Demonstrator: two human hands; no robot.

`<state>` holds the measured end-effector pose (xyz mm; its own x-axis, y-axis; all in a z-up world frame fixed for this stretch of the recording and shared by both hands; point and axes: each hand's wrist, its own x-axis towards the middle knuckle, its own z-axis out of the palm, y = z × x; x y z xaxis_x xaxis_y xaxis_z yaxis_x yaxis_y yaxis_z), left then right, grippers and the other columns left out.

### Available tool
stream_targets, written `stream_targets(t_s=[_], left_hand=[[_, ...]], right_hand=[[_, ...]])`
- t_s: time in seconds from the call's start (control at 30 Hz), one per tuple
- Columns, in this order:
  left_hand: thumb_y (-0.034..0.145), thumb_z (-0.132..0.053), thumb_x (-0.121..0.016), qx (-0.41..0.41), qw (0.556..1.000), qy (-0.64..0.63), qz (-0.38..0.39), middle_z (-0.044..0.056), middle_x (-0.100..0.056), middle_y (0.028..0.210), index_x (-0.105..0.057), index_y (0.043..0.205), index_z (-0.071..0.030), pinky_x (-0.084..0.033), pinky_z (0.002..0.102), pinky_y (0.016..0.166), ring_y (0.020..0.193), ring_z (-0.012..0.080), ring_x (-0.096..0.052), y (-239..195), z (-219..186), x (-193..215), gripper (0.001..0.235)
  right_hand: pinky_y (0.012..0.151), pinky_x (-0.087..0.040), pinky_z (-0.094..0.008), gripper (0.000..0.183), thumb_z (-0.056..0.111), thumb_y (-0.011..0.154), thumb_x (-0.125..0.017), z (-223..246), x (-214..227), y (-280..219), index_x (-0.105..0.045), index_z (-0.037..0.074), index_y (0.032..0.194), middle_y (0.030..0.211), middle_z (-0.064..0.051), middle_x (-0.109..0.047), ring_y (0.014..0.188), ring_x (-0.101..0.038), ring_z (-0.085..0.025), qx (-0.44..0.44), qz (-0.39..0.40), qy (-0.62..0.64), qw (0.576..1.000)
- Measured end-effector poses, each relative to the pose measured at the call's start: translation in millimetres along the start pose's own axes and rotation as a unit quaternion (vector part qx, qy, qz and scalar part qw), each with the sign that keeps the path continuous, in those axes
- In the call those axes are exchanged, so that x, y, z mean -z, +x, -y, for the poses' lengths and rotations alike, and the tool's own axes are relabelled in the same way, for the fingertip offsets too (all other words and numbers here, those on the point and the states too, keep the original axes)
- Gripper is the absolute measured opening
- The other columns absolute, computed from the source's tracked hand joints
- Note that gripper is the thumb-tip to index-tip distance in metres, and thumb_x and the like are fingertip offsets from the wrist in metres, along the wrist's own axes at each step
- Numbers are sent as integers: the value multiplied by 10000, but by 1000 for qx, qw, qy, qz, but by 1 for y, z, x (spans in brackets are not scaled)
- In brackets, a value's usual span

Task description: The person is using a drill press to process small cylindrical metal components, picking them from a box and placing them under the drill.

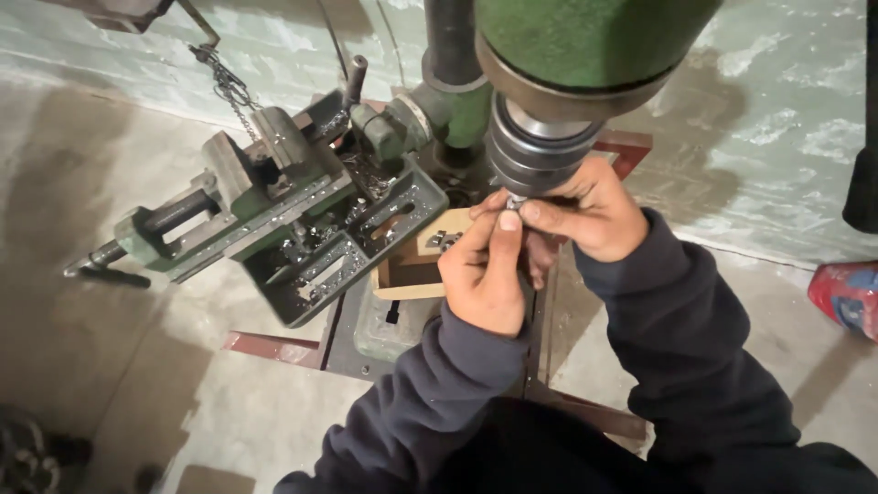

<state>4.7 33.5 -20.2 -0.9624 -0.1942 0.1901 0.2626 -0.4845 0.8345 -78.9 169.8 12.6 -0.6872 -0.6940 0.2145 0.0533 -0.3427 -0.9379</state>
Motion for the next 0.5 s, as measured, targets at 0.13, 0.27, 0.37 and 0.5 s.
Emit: stream_targets(t_s=[0.13,0.27,0.37,0.5], left_hand=[[1105,-191,-504,44,998,50,6,41,-627,706,-650,916,27,-443,246,552,585,95,-537,-8,8,44,323],[999,-268,-653,37,878,475,50,99,-654,642,-712,860,-60,-491,353,559,597,236,-611,-32,56,128,257],[897,-285,-697,37,718,680,144,142,-699,722,-712,872,-100,-521,462,596,672,348,-672,-56,117,197,187],[817,-168,-613,-109,642,728,216,120,-703,917,-697,945,-146,-559,467,592,781,327,-696,-80,176,249,155]], right_hand=[[668,-580,-269,254,75,1007,-642,-36,6,0,-725,-44,1215,1041,-106,-775,739,-703,-129,-14,-23,-131,991],[824,-577,-300,225,104,927,-760,-100,21,15,-755,-12,1119,994,-114,-788,883,-730,-159,29,-106,-366,924],[767,-590,-301,261,161,830,-820,-147,30,24,-778,35,1055,920,-109,-796,797,-761,-175,-84,-161,-430,885],[785,-584,-324,298,208,782,-829,-182,33,31,-787,88,1052,919,-82,-798,878,-769,-227,-98,-169,-524,829]])
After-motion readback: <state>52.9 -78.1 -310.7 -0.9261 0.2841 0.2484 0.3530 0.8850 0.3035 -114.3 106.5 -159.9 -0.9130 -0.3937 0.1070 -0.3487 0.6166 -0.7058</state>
